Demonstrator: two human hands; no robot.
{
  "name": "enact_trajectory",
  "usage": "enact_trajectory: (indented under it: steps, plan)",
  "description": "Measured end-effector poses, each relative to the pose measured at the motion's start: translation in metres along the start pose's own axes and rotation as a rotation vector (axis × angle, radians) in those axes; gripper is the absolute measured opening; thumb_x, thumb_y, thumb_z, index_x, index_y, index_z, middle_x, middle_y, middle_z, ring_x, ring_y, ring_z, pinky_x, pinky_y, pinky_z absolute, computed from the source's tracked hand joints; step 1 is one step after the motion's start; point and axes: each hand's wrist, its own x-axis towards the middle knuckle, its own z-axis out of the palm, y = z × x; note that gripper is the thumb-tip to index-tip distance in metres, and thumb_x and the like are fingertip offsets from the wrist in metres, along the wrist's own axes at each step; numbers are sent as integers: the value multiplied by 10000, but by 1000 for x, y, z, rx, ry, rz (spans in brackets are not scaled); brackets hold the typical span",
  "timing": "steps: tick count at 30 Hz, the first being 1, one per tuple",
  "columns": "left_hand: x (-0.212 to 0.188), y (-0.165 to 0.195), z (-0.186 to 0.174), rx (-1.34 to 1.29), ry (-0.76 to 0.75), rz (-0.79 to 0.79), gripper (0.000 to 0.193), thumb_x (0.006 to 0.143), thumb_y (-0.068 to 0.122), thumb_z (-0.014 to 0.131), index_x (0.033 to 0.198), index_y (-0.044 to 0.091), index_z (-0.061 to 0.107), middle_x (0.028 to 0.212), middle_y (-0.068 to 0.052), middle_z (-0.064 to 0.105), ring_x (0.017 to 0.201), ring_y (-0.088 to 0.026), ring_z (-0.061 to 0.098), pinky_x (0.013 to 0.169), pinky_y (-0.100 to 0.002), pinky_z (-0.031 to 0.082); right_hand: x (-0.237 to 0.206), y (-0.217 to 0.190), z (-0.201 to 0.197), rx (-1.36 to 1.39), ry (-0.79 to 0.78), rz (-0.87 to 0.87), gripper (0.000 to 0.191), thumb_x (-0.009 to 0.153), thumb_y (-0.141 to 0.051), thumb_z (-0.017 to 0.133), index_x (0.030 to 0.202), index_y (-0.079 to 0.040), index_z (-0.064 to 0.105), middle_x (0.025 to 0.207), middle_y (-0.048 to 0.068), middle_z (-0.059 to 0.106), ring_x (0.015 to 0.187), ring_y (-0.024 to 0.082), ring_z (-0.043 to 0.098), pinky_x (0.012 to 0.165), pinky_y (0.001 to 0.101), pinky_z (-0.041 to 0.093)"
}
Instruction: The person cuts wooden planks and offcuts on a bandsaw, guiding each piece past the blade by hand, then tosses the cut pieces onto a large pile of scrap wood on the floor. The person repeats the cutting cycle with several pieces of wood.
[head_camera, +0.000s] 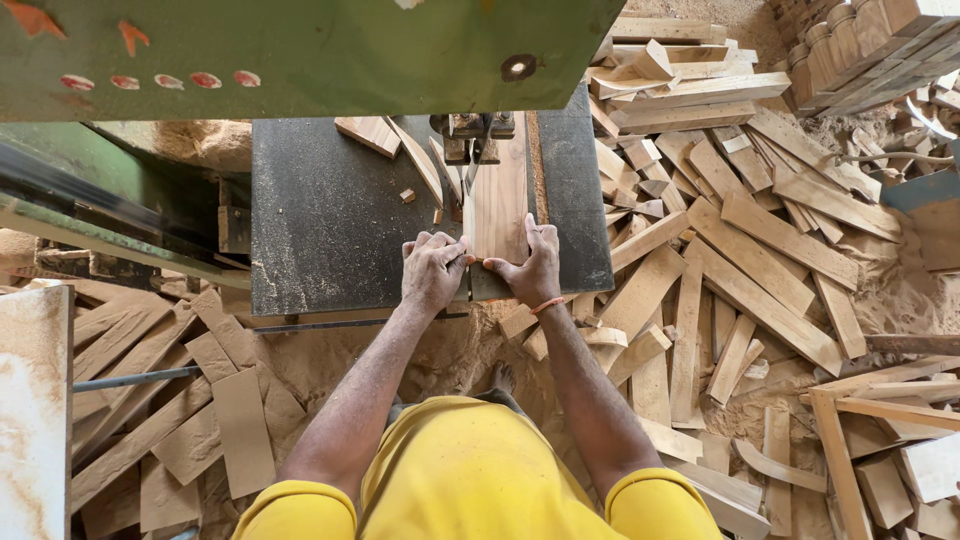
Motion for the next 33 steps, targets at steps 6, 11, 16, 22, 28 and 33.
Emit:
enact_trajectory:
  steps: [6, 11, 16, 22, 28, 33]
  plan:
    - [3, -2, 3, 11, 10, -7, 274, 904, 363, 768, 1051, 137, 814, 951, 28, 731, 983, -166, 603, 898, -358, 396, 5, -1, 1, -30, 8, -26, 1197, 575, -457, 996, 1440, 171, 458, 1095, 154, 519, 1064, 286, 518, 950, 402, 479]
    - [7, -2, 4, 7, 14, -6, 218, 913, 349, 767, 983, 149, 816, 920, 31, 723, 950, -172, 601, 878, -362, 399, 6, -6, 2, -27, 33, -37, 1005, 634, -393, 982, 1420, 62, 551, 1143, 143, 585, 1091, 290, 546, 959, 414, 490]
    - [6, -1, 1, 12, 4, 32, 170, 911, 312, 759, 939, 152, 810, 909, 23, 713, 944, -185, 602, 865, -370, 398, -5, -15, 4, -38, 114, -89, 714, 686, -303, 960, 1311, -73, 703, 1269, 154, 620, 1162, 333, 558, 992, 430, 493]
    - [8, 0, -2, 36, 23, 41, 138, 964, 238, 703, 1013, 165, 810, 886, 43, 704, 926, -177, 603, 856, -365, 395, -4, -15, 7, -28, 127, -58, 669, 695, -286, 951, 1290, -82, 723, 1293, 174, 614, 1190, 362, 546, 1011, 439, 485]
    - [13, 1, 0, 44, 35, 20, 115, 953, 241, 713, 968, 179, 809, 870, 37, 706, 907, -188, 610, 853, -364, 400, 2, -12, 10, -33, 114, -51, 666, 714, -297, 940, 1304, -83, 719, 1369, 208, 591, 1250, 383, 524, 1058, 445, 469]
    - [17, -3, 4, 46, 46, 22, 113, 941, 246, 738, 984, 169, 808, 872, 32, 705, 912, -192, 607, 856, -371, 398, 9, -9, 11, -43, 86, -39, 676, 725, -312, 939, 1314, -72, 709, 1391, 216, 579, 1268, 385, 514, 1072, 443, 462]
